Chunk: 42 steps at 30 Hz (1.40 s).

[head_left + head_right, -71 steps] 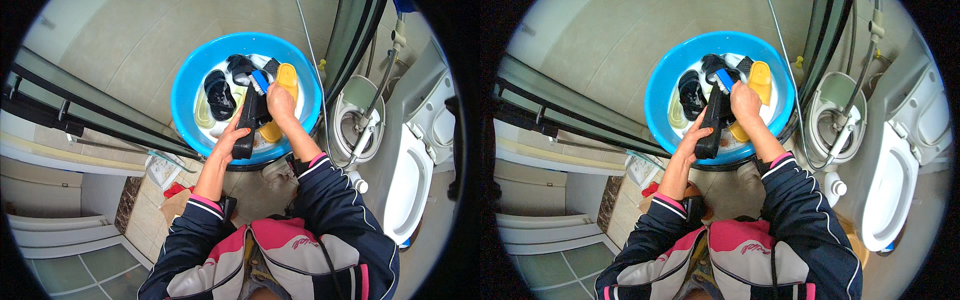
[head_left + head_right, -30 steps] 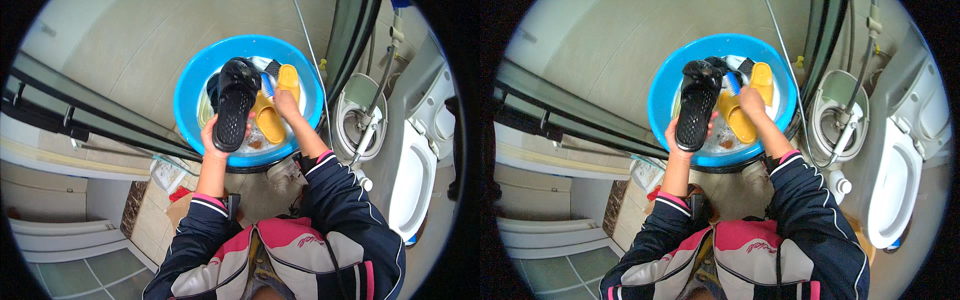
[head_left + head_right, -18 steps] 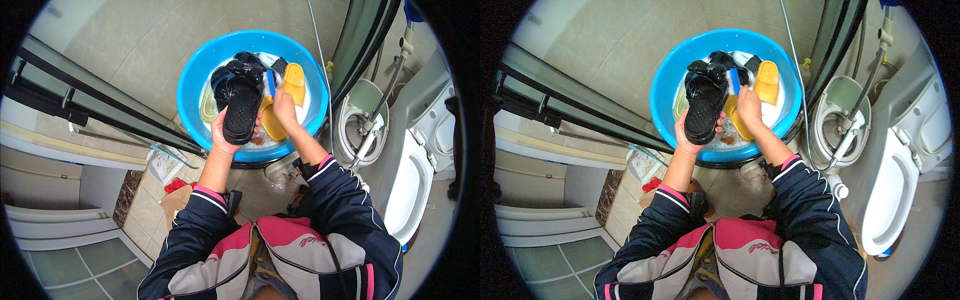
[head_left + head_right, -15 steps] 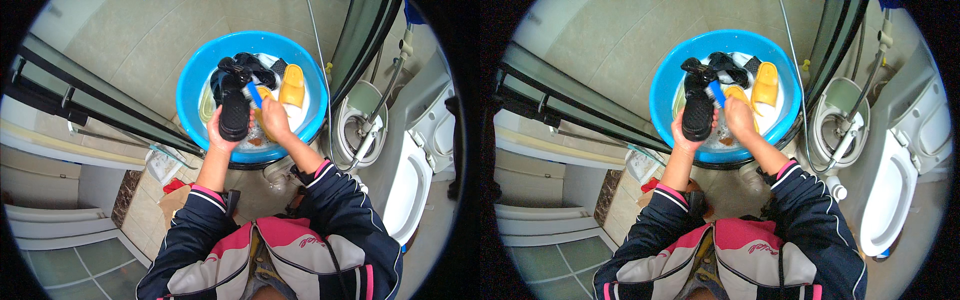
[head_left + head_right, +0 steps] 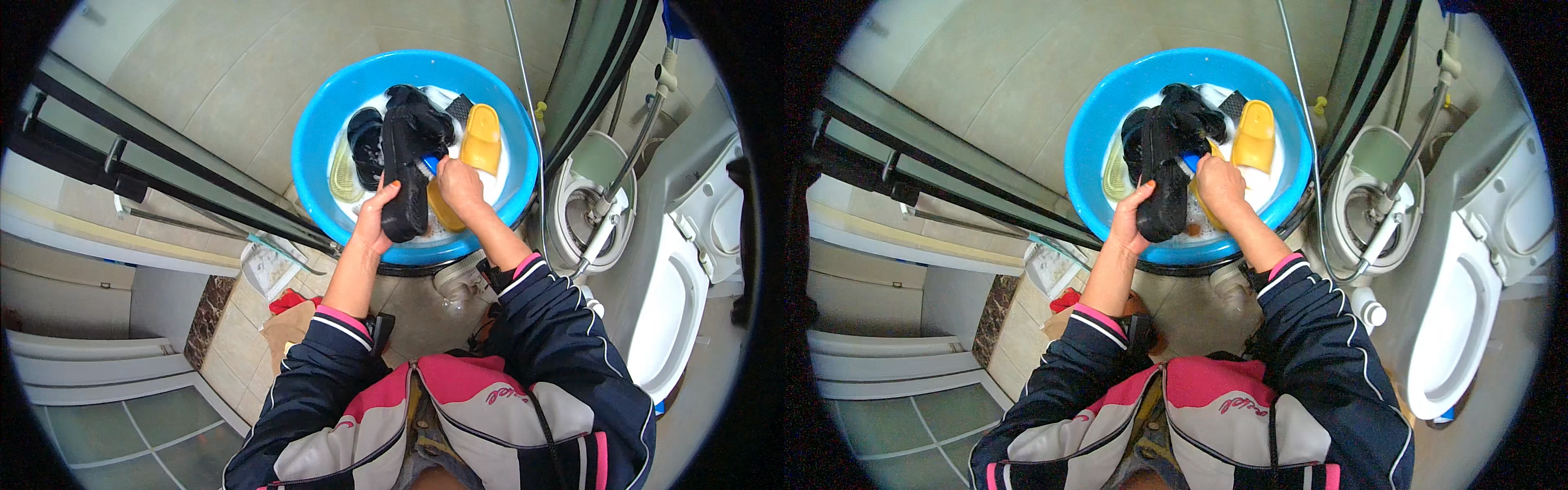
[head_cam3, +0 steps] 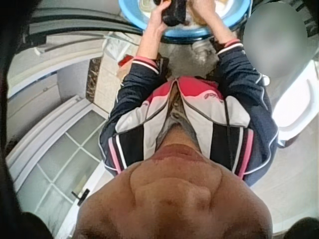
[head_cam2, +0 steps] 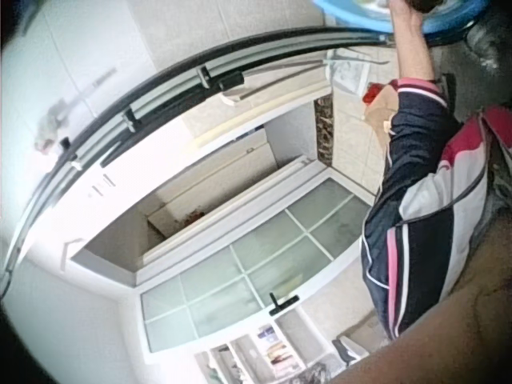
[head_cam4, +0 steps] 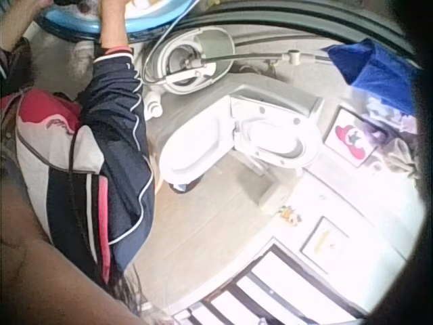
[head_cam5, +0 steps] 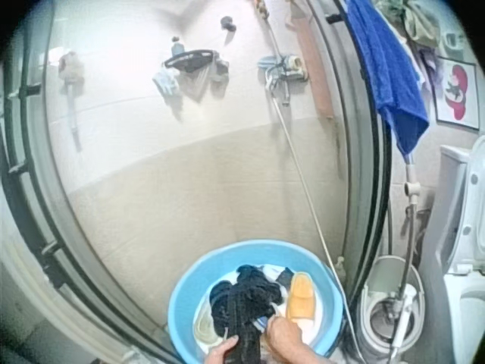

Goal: The person scrubs a pair of black shoes and a pair of yellow slippers in a blue basin filled with soapy water using a blue brush. They rinse the items in the basin and continue scrubbing each shoe and slipper individually.

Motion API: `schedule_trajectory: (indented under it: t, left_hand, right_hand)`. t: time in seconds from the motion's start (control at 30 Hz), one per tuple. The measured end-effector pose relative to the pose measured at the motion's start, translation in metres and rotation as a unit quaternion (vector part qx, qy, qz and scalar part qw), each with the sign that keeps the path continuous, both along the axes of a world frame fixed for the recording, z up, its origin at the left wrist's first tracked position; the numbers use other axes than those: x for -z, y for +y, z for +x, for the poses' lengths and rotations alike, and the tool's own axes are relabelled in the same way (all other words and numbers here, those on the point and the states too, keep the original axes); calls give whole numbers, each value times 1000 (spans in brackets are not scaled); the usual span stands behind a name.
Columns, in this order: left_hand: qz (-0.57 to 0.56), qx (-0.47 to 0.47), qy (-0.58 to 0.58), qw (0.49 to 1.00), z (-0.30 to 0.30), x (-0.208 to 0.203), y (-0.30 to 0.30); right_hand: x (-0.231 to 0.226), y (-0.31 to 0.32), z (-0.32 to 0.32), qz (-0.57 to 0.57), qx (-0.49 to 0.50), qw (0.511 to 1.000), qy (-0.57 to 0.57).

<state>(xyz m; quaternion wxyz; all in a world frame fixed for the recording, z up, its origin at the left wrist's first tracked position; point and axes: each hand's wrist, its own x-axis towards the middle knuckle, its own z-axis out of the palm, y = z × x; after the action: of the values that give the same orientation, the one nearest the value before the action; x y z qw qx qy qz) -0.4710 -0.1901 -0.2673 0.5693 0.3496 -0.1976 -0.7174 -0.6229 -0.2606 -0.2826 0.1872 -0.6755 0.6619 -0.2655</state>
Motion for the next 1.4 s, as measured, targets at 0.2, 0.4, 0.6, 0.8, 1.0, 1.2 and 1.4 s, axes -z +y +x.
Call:
schedule_trajectory:
  t: [0.2, 0.4, 0.6, 0.8, 1.0, 1.2, 1.4]
  left_hand:
    - [41, -42, 97, 994, 31, 9, -15]
    - [46, 3, 99, 994, 17, 9, -6]
    - [35, 27, 64, 997, 1, 0, 3]
    - [66, -19, 78, 995, 9, 0, -7]
    - [77, -41, 96, 992, 15, 0, -6]
    - [63, -19, 55, 996, 18, 4, -3]
    - [15, 90, -13, 996, -15, 1, 9]
  right_hand:
    - [-21, 61, 24, -137, -199, 970, 33]
    - [8, 25, 14, -131, -135, 980, 64]
    - [12, -6, 1, 19, -33, 999, -25]
    - [6, 6, -13, 48, -180, 963, -194]
    - [-17, 36, -5, -80, -178, 980, 49]
    - [-53, 69, -7, -61, -220, 965, 129]
    - [-15, 26, -5, -66, -94, 977, 181]
